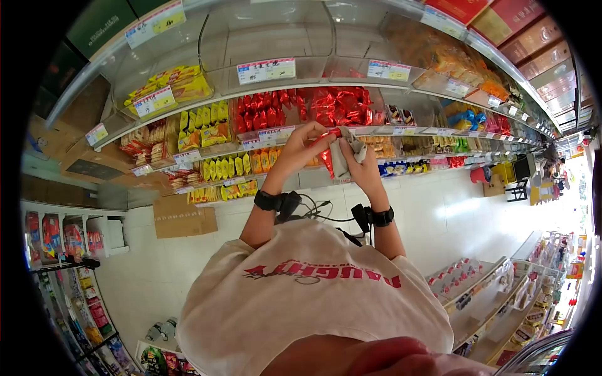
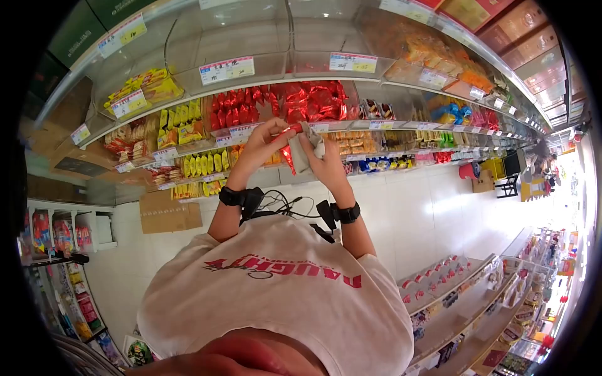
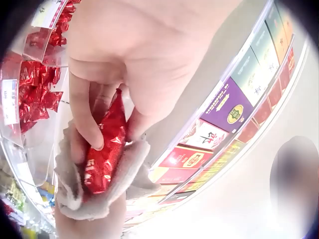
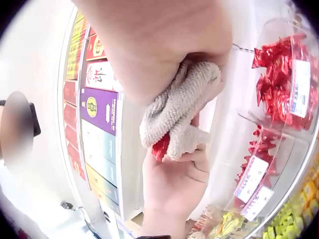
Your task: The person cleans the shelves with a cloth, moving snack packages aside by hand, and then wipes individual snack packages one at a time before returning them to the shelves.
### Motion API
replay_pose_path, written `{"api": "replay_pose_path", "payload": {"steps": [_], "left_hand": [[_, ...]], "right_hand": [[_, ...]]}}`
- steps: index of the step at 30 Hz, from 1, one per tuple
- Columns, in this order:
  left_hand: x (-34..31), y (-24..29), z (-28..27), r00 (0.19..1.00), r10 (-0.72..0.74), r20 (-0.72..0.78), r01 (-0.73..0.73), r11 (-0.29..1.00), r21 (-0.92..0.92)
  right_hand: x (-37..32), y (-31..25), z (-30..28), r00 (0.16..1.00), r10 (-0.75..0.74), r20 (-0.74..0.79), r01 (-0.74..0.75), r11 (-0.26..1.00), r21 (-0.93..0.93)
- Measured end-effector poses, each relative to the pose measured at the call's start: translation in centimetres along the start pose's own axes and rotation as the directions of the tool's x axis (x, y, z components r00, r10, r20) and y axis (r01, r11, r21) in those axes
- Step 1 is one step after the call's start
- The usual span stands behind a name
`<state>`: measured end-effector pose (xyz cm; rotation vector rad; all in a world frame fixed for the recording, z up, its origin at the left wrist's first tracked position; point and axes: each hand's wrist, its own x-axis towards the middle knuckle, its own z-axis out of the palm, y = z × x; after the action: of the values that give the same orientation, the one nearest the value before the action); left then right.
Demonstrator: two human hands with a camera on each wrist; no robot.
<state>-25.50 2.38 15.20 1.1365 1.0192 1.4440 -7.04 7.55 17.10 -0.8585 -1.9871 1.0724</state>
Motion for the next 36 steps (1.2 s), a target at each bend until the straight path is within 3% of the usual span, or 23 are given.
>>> {"api": "replay_pose_path", "payload": {"steps": [3, 4, 7, 8, 11, 13, 14, 16, 19, 21, 24, 27, 28, 31, 36], "left_hand": [[0.4, 0.6, 3.0, 0.987, 0.136, -0.082, -0.133, 0.990, 0.040], [0.6, 0.4, 3.9, 0.975, 0.173, -0.138, -0.160, 0.982, 0.098], [1.2, 0.1, 6.0, 0.926, 0.274, -0.259, -0.214, 0.947, 0.238], [1.2, 0.1, 6.8, 0.916, 0.287, -0.279, -0.217, 0.942, 0.257], [1.2, 0.0, 9.1, 0.908, 0.307, -0.287, -0.244, 0.941, 0.233], [0.7, 0.9, 10.8, 0.919, 0.274, -0.284, -0.236, 0.958, 0.160], [-0.1, 2.1, 11.7, 0.951, 0.085, -0.297, -0.086, 0.996, 0.012], [-0.6, 1.2, 11.6, 0.970, 0.001, -0.242, 0.001, 1.000, 0.009], [-1.5, 1.3, 13.9, 0.962, -0.043, -0.271, 0.037, 0.999, -0.027], [-1.8, 1.2, 16.1, 0.928, -0.097, -0.360, 0.062, 0.992, -0.107], [-2.3, -1.4, 17.3, 0.889, 0.067, -0.454, -0.058, 0.998, 0.033], [-3.7, -1.7, 17.2, 0.809, 0.252, -0.531, -0.007, 0.907, 0.421], [-4.0, -1.8, 17.2, 0.798, 0.278, -0.534, 0.003, 0.885, 0.466], [-5.0, -0.9, 17.4, 0.816, 0.244, -0.524, 0.021, 0.893, 0.449], [-6.0, -0.8, 14.7, 0.847, 0.223, -0.482, 0.019, 0.894, 0.447]], "right_hand": [[-1.0, 1.0, -1.6, 0.989, 0.113, -0.095, -0.093, 0.977, 0.192], [-1.1, 1.1, -1.7, 0.982, 0.059, -0.179, -0.001, 0.952, 0.306], [-1.9, -0.8, -3.2, 0.975, 0.077, -0.210, 0.038, 0.869, 0.493], [-2.6, 0.1, -4.1, 0.978, 0.133, -0.163, -0.035, 0.866, 0.498], [-3.4, 3.4, -6.9, 0.993, 0.109, -0.037, -0.099, 0.976, 0.194], [-4.3, 2.4, -8.5, 0.997, -0.011, -0.070, 0.019, 0.992, 0.123], [-4.7, 2.4, -9.5, 0.996, -0.079, -0.043, 0.083, 0.992, 0.091], [-5.6, 2.1, -11.1, 0.979, -0.203, -0.009, 0.203, 0.978, 0.044], [-6.9, 2.9, -12.2, 0.997, -0.064, -0.046, 0.069, 0.989, 0.128], [-7.8, 4.3, -11.5, 0.989, 0.044, -0.139, 0.011, 0.927, 0.376], [-8.9, 4.9, -10.2, 0.970, 0.198, -0.141, -0.068, 0.777, 0.626], [-9.9, 4.0, -10.0, 0.953, 0.302, 0.033, -0.235, 0.664, 0.710], [-10.1, 3.3, -10.3, 0.969, 0.214, 0.124, -0.242, 0.710, 0.662], [-10.5, 4.2, -9.0, 0.963, 0.175, 0.205, -0.261, 0.793, 0.551], [-11.0, 3.6, -7.8, 0.990, 0.042, 0.135, -0.102, 0.873, 0.478]]}}
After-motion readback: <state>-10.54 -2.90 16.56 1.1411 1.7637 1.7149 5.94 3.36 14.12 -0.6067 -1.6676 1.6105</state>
